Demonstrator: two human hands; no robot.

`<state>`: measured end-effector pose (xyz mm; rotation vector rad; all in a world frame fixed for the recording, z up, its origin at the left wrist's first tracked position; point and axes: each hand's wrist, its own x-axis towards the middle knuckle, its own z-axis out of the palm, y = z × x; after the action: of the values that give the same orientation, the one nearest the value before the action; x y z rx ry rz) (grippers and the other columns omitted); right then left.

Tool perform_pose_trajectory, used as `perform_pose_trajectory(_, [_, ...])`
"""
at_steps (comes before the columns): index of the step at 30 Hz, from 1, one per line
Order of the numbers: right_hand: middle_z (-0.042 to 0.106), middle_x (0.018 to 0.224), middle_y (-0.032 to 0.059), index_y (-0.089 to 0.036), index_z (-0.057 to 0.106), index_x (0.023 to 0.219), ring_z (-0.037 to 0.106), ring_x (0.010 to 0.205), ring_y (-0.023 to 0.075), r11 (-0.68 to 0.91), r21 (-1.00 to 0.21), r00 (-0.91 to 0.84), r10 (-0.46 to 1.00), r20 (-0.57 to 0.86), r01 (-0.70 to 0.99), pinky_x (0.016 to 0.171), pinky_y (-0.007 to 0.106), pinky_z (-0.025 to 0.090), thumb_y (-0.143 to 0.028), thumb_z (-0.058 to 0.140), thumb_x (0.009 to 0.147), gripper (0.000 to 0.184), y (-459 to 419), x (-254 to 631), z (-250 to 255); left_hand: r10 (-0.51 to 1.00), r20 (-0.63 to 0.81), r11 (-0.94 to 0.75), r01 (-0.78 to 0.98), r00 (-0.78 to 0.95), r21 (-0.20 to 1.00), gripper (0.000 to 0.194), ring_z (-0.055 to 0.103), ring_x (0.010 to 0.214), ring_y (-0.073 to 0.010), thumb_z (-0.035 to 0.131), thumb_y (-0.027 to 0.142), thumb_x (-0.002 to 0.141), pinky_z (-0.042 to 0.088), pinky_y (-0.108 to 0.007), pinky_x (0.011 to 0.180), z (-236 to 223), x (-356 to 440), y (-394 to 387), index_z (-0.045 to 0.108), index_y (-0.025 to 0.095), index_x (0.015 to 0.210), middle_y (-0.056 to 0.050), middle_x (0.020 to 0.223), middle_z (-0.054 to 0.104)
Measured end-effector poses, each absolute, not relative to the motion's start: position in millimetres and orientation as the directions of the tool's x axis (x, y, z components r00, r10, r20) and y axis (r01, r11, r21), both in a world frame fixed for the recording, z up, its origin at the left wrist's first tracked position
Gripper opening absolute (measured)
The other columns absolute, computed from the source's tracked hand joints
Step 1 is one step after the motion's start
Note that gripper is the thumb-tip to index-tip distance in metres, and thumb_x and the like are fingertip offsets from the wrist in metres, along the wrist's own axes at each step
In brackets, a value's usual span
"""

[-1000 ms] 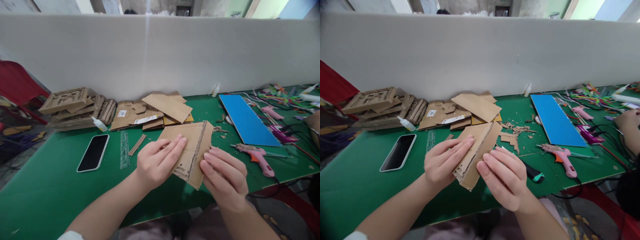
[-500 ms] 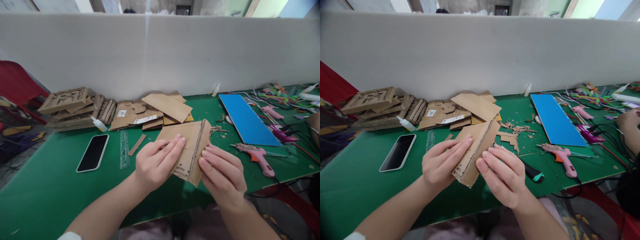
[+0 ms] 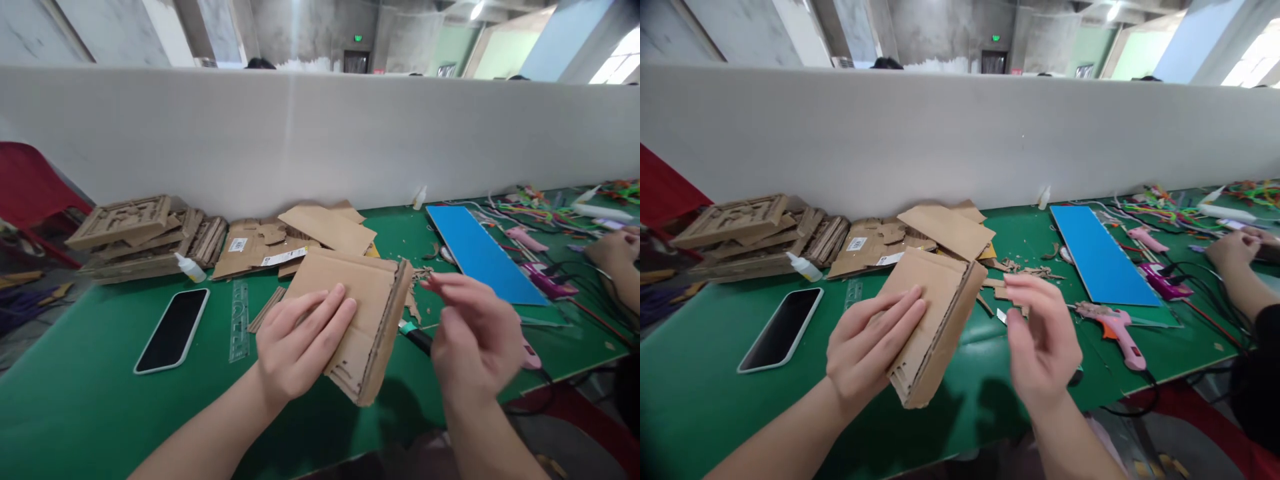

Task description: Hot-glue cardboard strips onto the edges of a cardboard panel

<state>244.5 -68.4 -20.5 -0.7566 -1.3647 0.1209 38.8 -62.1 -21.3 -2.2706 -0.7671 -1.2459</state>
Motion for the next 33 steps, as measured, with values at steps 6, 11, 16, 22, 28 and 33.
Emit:
perform_pose_trajectory(6, [0.067,0.077,-0.0019,-0.027,0.06,0.101,0.062,0.063,0.0091,0.451,-0.866,0.173,0.89,0.421,-0.215,0.052,0.019,0.052,-0.026,0.054,0.085,0.018,-63,246,-19,0.224,0.835,-0.772,0.614,0.502,-0.162,0.028,0.059,0.105,-0.0215,0.043,0.012,0.089,0.049,-0.033,0.081,-23,45,-62,0.06,0.012,0.112,-0.012,0.11,0.065])
perform_pose_trajectory(11, [0.066,0.07,-0.0039,-0.026,0.059,0.09,0.061,0.058,0.009,0.392,-0.878,0.174,0.918,0.355,-0.275,0.05,0.018,0.05,-0.025,0.066,0.075,0.016,-65,242,-17,0.186,0.822,-0.809,0.558,0.539,-0.183,0.029,0.057,0.111,-0.0243,0.04,0.011,0.089,0.048,-0.037,0.089,-22,47,-58,0.06,0.009,0.11,-0.014,0.108,0.066])
perform_pose_trajectory(16, [0.066,0.068,-0.0042,-0.024,0.06,0.084,0.059,0.056,0.008,0.408,-0.882,0.255,0.902,0.348,-0.237,0.047,0.016,0.048,-0.024,0.069,0.072,0.015,-65,239,-18,0.194,0.812,-0.816,0.549,0.55,-0.178,0.03,0.055,0.113,-0.0248,0.037,0.011,0.09,0.047,-0.039,0.093,-22,47,-56,0.059,0.008,0.111,-0.015,0.109,0.065])
perform_pose_trajectory(22, [0.063,0.064,-0.0059,-0.024,0.059,0.083,0.055,0.046,0.0064,0.43,-0.872,0.261,0.892,0.37,-0.233,0.042,0.016,0.046,-0.024,0.069,0.072,0.014,-63,237,-20,0.212,0.807,-0.811,0.56,0.551,-0.17,0.031,0.055,0.113,-0.0233,0.036,0.012,0.091,0.047,-0.037,0.093,-23,47,-57,0.058,0.01,0.112,-0.013,0.111,0.065])
perform_pose_trajectory(28, [0.062,0.064,-0.0054,-0.024,0.059,0.083,0.055,0.046,0.0077,0.43,-0.869,0.269,0.891,0.366,-0.242,0.041,0.018,0.046,-0.028,0.07,0.07,0.017,-55,237,-27,0.233,0.814,-0.792,0.59,0.533,-0.159,0.03,0.055,0.113,-0.0222,0.039,0.013,0.09,0.047,-0.035,0.092,-26,50,-56,0.058,0.011,0.113,-0.011,0.112,0.064])
perform_pose_trajectory(33, [0.061,0.064,-0.0047,-0.025,0.053,0.098,0.055,0.046,0.0085,0.316,-0.915,0.233,0.937,0.26,-0.25,0.04,0.019,0.046,-0.035,0.069,0.071,0.033,-45,236,-36,0.274,0.806,-0.755,0.637,0.525,-0.159,0.031,0.055,0.113,-0.0215,0.04,0.014,0.089,0.045,-0.035,0.093,-30,51,-52,0.057,0.014,0.115,-0.01,0.115,0.063])
